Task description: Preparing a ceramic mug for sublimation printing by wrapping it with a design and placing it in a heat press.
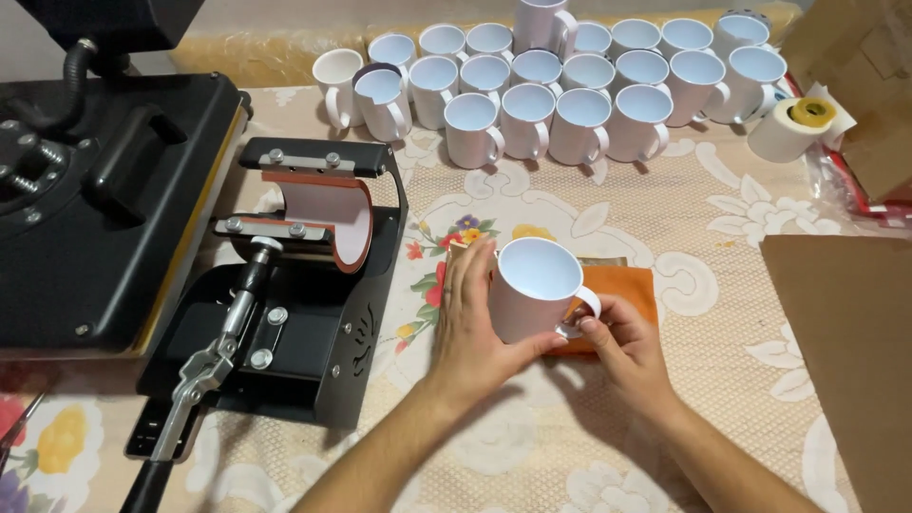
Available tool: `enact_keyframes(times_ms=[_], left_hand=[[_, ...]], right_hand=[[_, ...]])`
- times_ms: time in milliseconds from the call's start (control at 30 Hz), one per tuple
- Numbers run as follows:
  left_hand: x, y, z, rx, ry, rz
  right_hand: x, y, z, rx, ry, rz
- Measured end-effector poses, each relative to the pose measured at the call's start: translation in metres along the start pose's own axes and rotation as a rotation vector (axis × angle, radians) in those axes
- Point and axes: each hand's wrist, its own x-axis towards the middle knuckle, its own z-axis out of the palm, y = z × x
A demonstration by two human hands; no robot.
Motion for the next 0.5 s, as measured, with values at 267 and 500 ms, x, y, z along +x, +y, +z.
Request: enact_keyframes(times_ms=[267, 500], left_hand=[[-0.022, -0.084, 0.028, -0.499, 0.013, -0.401], [-0.022, -0.084, 0.029, -0.842, 0.1, -0.579]], right_hand=[[0.042, -0.038, -0.016, -0.435, -0.21, -0.064], [0.069, -0.033, -0.047, -1.335, -0.182, 0.227]])
